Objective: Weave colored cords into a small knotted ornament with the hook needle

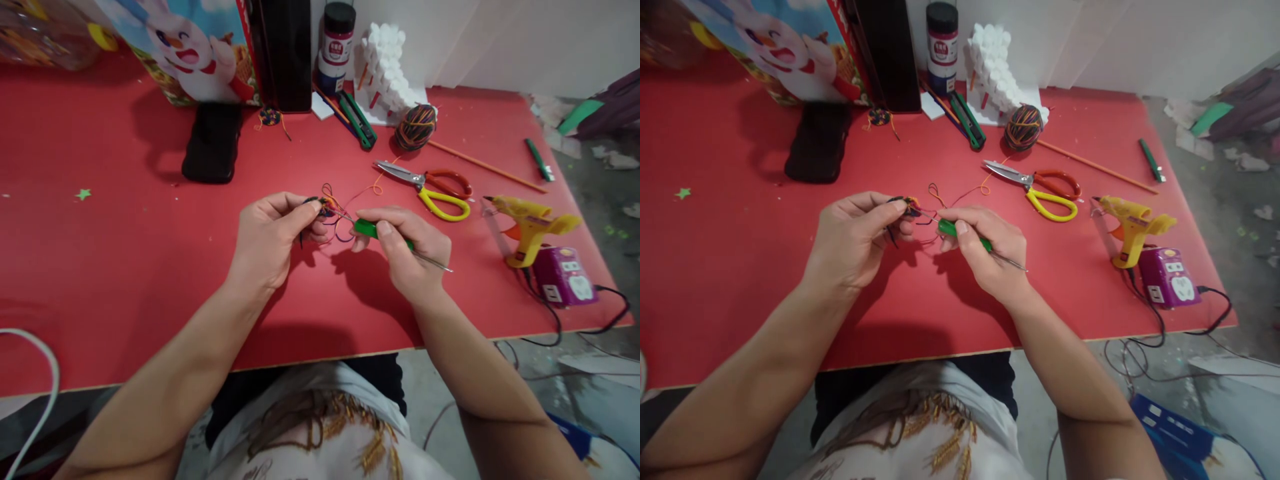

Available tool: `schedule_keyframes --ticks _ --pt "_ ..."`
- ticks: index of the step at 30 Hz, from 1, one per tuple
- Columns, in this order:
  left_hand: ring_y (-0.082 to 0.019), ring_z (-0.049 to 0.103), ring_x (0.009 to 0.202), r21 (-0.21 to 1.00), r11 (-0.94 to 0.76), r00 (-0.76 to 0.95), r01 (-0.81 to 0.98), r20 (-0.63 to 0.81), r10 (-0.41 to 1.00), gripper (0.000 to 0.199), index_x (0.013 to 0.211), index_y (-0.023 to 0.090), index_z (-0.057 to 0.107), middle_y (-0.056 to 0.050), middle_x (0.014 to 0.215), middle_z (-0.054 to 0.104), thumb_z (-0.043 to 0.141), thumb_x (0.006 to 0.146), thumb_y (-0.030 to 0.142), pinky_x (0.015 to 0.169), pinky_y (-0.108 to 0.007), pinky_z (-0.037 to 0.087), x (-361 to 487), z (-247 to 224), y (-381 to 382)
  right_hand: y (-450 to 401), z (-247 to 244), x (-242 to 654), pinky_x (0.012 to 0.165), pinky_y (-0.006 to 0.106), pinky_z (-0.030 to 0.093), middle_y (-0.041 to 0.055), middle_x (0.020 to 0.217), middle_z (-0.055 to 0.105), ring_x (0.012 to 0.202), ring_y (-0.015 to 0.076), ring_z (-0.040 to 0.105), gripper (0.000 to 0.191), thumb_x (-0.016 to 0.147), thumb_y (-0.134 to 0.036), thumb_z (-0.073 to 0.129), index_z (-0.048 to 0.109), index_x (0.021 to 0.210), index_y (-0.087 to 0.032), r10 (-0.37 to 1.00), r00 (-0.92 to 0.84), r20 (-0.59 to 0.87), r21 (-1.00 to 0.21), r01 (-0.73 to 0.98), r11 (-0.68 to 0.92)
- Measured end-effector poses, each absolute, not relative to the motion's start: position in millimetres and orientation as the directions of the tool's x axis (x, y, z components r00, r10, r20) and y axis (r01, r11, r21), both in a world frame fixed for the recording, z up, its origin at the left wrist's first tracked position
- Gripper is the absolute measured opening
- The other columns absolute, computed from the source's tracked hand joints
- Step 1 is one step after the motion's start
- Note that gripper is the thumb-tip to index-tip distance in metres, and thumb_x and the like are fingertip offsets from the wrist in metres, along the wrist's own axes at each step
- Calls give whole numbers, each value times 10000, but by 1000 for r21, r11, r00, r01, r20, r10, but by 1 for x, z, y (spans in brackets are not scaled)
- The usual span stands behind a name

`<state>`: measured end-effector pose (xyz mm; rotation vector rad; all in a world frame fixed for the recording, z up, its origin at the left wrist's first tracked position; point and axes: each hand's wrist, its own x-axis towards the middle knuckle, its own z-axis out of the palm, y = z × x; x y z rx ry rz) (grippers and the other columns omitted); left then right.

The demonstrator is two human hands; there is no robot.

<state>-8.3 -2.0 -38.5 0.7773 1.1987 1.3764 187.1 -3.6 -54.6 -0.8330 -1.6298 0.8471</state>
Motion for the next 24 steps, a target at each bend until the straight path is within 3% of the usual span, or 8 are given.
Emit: schedule_keyframes --ticks 7,11,15,18,24 --pt "-107 699 549 979 81 -194 -186 -117 974 67 774 166 782 -4 636 745 797 827 128 570 -200 578 -8 -38 -2 -6 -51 188 839 382 656 9 815 807 764 176 784 254 1062 -260 578 817 1148 -253 894 -183 409 -883 169 438" --pt "-121 699 548 985 125 -141 -123 -142 980 84 767 165 777 -15 633 742 820 839 151 582 -220 586 -11 -38 -2 1 -52 192 704 333 664 6 795 804 646 156 757 202 1017 -244 636 836 1047 -239 958 -157 240 -970 4 243" --pt "-118 685 542 983 132 -40 -124 -138 990 54 805 161 799 -32 666 750 823 848 180 579 -222 588 -14 -42 -1 12 -55 196 544 274 614 12 710 781 514 131 700 159 943 -210 675 829 917 -180 981 -170 95 -980 -192 62" --pt "-106 665 543 982 131 -14 -139 -134 991 54 812 154 799 -32 682 737 814 855 183 568 -209 579 -15 -43 -1 15 -55 196 492 244 577 3 637 751 472 121 674 159 920 -195 673 822 872 -171 983 -172 62 -973 -229 21" --pt "-98 645 533 972 143 19 -189 -142 990 75 798 147 772 -24 688 707 806 856 180 539 -204 571 -14 -38 -1 14 -53 195 513 251 596 25 687 790 480 125 691 150 921 -211 687 825 898 -158 976 -206 68 -957 -290 6"
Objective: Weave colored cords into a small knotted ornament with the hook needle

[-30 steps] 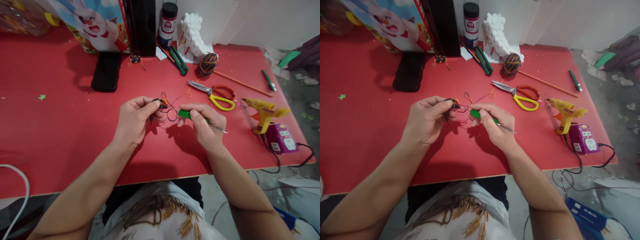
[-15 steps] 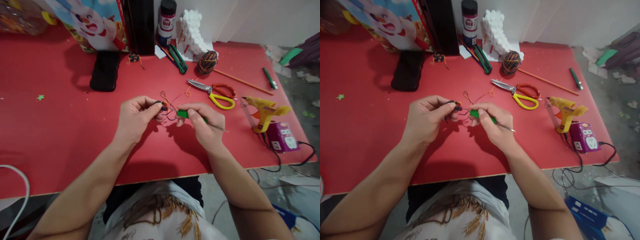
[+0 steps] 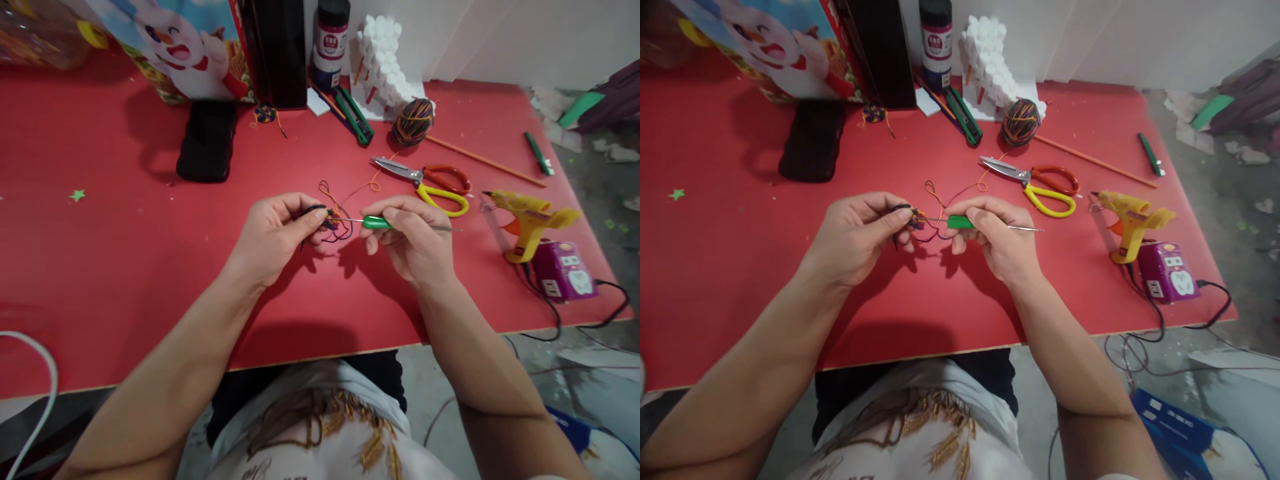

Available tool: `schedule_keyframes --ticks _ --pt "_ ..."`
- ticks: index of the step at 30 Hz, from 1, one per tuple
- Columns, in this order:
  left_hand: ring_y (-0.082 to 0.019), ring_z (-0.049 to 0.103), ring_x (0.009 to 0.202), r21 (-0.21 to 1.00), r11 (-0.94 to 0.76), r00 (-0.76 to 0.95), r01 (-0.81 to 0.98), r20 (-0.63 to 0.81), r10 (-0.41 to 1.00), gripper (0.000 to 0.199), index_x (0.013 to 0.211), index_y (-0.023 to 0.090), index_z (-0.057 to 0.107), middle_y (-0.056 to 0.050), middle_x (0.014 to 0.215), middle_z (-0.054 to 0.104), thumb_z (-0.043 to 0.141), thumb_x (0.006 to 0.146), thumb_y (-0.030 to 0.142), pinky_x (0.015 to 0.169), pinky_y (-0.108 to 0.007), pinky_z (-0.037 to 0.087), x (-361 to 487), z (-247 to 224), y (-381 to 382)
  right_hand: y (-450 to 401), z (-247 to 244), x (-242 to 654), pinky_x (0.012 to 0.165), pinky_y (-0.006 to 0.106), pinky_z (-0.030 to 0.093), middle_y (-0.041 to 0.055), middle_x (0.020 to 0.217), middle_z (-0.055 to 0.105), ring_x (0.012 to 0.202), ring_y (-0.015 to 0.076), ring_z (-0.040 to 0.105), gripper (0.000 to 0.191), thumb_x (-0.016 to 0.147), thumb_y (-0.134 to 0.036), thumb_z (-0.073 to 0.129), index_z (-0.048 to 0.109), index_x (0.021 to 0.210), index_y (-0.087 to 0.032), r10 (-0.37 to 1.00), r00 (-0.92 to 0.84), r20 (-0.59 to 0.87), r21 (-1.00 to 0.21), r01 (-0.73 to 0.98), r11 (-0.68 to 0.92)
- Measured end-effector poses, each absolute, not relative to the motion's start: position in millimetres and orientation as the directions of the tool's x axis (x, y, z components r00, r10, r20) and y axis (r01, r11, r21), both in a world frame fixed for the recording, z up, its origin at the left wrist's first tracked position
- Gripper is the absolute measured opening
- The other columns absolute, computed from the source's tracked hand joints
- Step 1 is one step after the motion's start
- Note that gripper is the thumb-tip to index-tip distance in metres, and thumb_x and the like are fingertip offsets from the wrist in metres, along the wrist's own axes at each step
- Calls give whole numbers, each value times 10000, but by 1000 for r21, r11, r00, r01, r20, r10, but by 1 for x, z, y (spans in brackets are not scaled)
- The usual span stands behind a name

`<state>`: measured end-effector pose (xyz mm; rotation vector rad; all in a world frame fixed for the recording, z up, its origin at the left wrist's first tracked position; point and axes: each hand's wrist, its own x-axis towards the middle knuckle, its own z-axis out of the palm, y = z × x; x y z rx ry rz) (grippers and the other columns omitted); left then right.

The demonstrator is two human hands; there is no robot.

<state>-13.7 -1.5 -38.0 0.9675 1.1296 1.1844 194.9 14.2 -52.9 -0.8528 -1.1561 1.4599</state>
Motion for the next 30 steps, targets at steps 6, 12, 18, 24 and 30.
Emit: schedule_keyframes --ticks 6,12,18,24,30 --pt "-106 627 520 950 195 67 -242 -184 981 73 781 145 771 -22 667 693 808 827 188 520 -229 579 -14 -33 -3 15 -54 197 517 254 606 28 710 807 483 126 690 143 925 -230 706 829 909 -158 967 -252 44 -939 -341 -46" --pt "-110 635 507 930 244 120 -274 -219 968 69 786 150 788 -25 657 697 841 789 194 516 -228 574 -16 -33 -3 13 -57 201 511 257 612 46 766 831 501 134 709 154 949 -295 764 845 976 -168 942 -320 102 -942 -336 -12" --pt "-122 648 509 956 180 122 -230 -155 980 60 798 172 782 -16 650 699 829 813 206 526 -238 578 -15 -35 -5 13 -60 201 525 269 630 53 787 842 510 141 718 175 947 -336 784 852 996 -182 928 -338 159 -941 -335 39" --pt "-116 644 528 972 105 58 -209 -95 994 74 809 172 780 -19 686 711 832 836 218 543 -243 593 -13 -35 -6 13 -60 200 534 273 619 50 799 843 516 138 716 165 971 -319 753 850 1013 -193 919 -341 196 -943 -323 81" --pt "-107 662 580 956 113 -40 -271 -128 991 86 841 170 777 -15 715 736 843 821 220 608 -235 616 -12 -37 -4 7 -52 203 539 325 581 37 777 775 545 159 670 206 977 -399 728 849 997 -234 937 -170 306 -950 -126 287"
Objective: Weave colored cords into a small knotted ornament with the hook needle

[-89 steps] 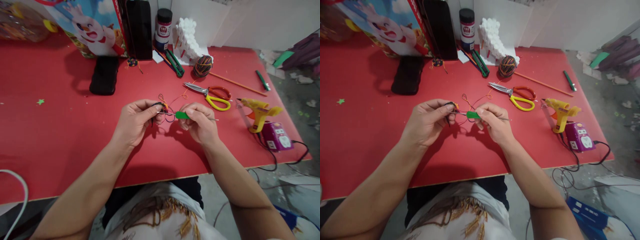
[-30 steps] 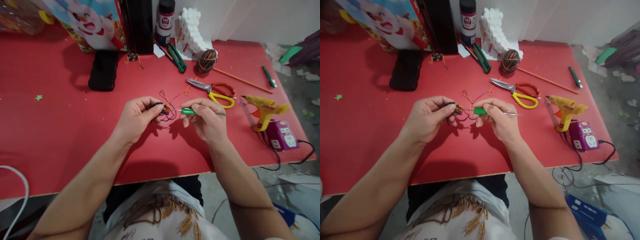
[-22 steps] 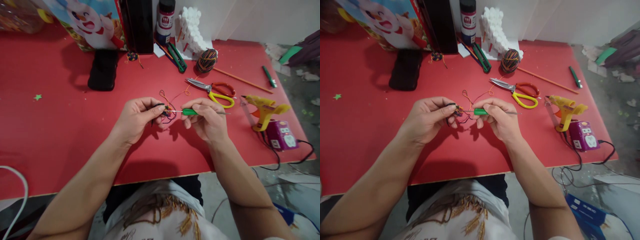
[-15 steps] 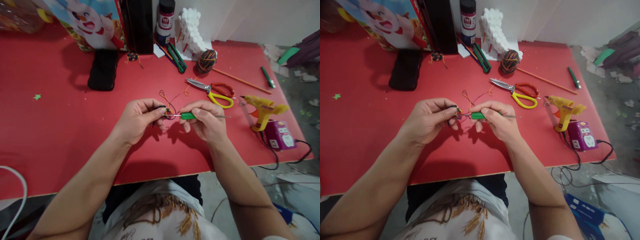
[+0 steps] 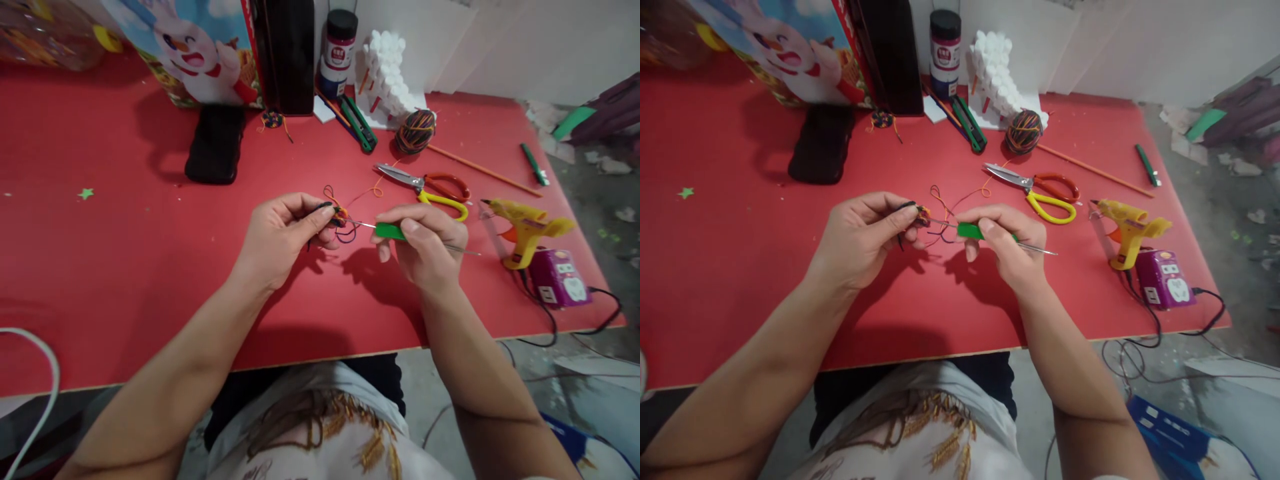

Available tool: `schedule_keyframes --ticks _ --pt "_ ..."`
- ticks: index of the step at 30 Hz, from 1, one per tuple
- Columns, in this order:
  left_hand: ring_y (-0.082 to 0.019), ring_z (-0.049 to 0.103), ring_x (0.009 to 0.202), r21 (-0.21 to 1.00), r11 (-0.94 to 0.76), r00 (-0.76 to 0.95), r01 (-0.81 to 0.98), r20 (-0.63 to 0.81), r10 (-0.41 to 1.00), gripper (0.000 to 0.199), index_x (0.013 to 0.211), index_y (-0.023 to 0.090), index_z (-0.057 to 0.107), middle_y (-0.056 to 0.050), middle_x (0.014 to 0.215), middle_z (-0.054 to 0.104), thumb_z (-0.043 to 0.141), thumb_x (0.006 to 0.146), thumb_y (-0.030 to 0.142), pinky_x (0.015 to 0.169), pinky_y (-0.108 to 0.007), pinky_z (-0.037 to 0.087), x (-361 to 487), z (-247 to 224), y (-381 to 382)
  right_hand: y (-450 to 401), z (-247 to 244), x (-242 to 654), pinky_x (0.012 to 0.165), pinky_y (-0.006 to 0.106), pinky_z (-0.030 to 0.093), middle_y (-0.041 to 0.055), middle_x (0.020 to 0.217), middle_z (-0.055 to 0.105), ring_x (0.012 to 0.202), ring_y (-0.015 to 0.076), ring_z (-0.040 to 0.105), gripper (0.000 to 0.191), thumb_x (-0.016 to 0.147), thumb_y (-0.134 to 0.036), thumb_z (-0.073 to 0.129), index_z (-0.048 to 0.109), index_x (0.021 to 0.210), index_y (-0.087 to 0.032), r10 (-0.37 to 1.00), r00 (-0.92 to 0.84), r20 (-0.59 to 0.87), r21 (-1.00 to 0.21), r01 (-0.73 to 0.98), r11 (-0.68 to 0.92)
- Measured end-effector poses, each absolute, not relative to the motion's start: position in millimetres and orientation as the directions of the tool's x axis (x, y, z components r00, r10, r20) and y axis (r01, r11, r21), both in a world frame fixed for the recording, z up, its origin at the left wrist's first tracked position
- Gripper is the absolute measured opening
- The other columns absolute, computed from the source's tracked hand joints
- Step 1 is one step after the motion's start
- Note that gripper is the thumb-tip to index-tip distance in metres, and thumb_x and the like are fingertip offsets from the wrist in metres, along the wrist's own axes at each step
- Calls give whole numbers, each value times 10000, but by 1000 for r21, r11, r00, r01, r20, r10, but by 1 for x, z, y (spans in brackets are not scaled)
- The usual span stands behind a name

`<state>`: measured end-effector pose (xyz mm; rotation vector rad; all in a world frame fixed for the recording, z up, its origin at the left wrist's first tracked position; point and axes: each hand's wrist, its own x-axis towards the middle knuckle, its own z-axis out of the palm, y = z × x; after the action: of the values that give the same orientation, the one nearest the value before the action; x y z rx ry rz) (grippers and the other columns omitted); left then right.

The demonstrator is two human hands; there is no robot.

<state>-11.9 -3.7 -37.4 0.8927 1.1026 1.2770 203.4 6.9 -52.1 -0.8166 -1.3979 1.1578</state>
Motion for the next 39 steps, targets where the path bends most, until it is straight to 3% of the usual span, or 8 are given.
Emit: schedule_keyframes --ticks 5,8,12,16,19,29,34,39 --pt "-102 667 587 968 99 -79 -232 -121 990 76 854 170 790 -17 731 750 840 831 222 613 -221 602 -9 -40 -5 9 -52 198 501 325 557 43 941 709 554 139 628 270 1009 -474 650 803 934 -265 900 -70 429 -901 -101 422" --pt "-103 665 585 963 115 -57 -245 -133 989 84 850 166 797 -12 699 734 843 831 233 614 -223 608 -8 -41 -5 6 -54 194 606 356 638 35 1003 704 618 151 688 238 1057 -393 579 788 1009 -290 876 -80 476 -878 -97 469" --pt "-91 654 559 940 121 -107 -319 -163 981 65 820 163 782 -5 697 737 823 815 213 593 -215 604 -5 -40 -4 -4 -56 195 923 472 683 66 1104 770 947 250 796 271 1076 -304 534 796 1143 -323 800 -155 580 -797 98 596" --pt "-94 652 539 930 116 -175 -348 -186 967 64 792 172 748 19 633 697 788 822 212 580 -219 594 -4 -39 -2 -10 -56 197 994 476 670 93 1314 775 1181 282 765 406 1054 -211 512 717 1383 -332 656 -362 662 -626 214 750" --pt "-90 652 535 930 101 -200 -354 -180 963 69 785 171 736 21 645 701 779 829 203 581 -213 594 -5 -39 0 -9 -56 193 991 463 672 105 1340 767 1183 279 768 470 1018 -150 543 682 1438 -310 589 -431 684 -560 206 802" --pt "-64 638 523 918 120 -133 -378 -182 974 61 772 150 779 -3 706 749 823 795 184 543 -172 555 -4 -41 -4 -8 -53 185 874 379 694 106 1208 767 1072 228 779 369 1005 -82 599 717 1317 -241 455 -350 819 -333 357 873" --pt "-80 646 527 941 109 -100 -322 -148 984 77 794 152 790 1 662 727 839 805 211 560 -190 583 -2 -40 -5 -1 -56 179 815 383 653 109 1129 714 942 212 728 332 1064 -195 571 670 1377 -244 629 -291 721 -418 542 729" --pt "-88 661 524 957 104 -85 -270 -131 988 72 780 156 781 9 621 710 833 812 194 556 -183 579 -2 -39 -8 7 -50 179 718 333 577 62 917 668 830 186 651 120 1035 -298 672 738 1057 -200 698 -360 619 -477 533 699"
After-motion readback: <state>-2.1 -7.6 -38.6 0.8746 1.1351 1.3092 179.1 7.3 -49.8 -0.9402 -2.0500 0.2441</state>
